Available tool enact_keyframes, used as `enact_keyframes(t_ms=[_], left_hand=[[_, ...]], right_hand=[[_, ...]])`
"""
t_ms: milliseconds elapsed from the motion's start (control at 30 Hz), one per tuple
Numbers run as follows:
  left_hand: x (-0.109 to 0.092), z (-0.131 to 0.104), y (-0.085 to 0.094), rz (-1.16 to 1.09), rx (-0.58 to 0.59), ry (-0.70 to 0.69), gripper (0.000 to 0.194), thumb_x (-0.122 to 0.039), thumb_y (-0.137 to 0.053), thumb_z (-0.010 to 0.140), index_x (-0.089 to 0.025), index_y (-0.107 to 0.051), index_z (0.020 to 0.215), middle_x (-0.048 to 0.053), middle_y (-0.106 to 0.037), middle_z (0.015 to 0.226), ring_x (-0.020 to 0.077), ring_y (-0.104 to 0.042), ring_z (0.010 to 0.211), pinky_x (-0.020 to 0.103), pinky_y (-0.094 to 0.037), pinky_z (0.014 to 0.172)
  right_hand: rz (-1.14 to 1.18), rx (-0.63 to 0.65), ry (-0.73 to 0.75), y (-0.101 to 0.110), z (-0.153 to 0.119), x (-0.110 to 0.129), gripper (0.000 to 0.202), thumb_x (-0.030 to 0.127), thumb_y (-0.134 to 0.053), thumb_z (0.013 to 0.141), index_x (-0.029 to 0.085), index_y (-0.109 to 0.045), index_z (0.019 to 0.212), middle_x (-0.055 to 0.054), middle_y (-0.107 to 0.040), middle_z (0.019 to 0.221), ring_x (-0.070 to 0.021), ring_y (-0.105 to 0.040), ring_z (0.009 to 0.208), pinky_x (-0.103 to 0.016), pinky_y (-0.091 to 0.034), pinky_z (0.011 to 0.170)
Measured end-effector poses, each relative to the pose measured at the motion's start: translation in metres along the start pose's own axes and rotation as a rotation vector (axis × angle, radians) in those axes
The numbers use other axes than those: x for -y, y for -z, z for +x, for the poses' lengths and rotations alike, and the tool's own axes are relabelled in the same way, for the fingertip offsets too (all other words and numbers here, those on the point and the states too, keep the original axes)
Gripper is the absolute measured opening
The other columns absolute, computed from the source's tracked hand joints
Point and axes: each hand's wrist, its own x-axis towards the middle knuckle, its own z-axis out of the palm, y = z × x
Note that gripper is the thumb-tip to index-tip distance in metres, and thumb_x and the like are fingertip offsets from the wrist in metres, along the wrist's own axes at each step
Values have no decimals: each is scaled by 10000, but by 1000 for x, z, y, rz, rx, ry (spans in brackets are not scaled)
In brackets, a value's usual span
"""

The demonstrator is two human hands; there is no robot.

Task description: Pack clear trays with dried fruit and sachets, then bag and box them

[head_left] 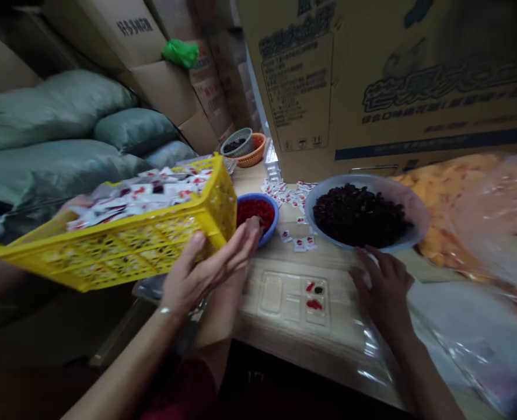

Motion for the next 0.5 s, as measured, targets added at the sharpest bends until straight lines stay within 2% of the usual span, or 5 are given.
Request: enact_keyframes(t_ms=[67,167,233,333,500], left_hand=[[-10,-5,-16,-438,100,74,463,-433,-383,987,-149,-628,1256,94,-639,1079,90,-588,1246,116,-519,937],[-13,36,-56,-766,193,131,319,-355,-422,994,-201,-630,1181,57,-643,997,86,-617,1175,108,-527,920],[-12,75,-86,-645,223,68,294,-391,-397,1002,-232,-631,1082,46,-627,948,116,-618,1138,162,-543,926],[-8,128,-122,-124,331,-95,408,-560,-326,993,-247,-577,918,47,-589,878,164,-615,1017,282,-555,931],[-9,186,-153,420,431,-298,476,-623,-327,971,-233,-450,728,46,-542,741,203,-599,806,404,-555,789]], right_hand=[[-96,27,20,-7,23,-9,364,329,-508,977,204,-626,1299,-120,-657,1268,-330,-496,1185,-482,-334,941],[-127,28,1,-12,39,-14,293,302,-463,990,195,-697,1131,-103,-705,1136,-295,-526,1101,-438,-304,886],[-135,-20,-26,-13,40,-11,295,329,-463,992,201,-701,1111,-104,-692,1172,-300,-505,1135,-442,-277,893],[-122,-63,-38,-14,35,-4,314,355,-456,993,205,-688,1144,-107,-685,1196,-307,-481,1163,-457,-250,920],[-25,-30,-32,-21,35,-8,318,348,-470,983,198,-707,1132,-105,-714,1117,-301,-493,1105,-439,-294,900]])
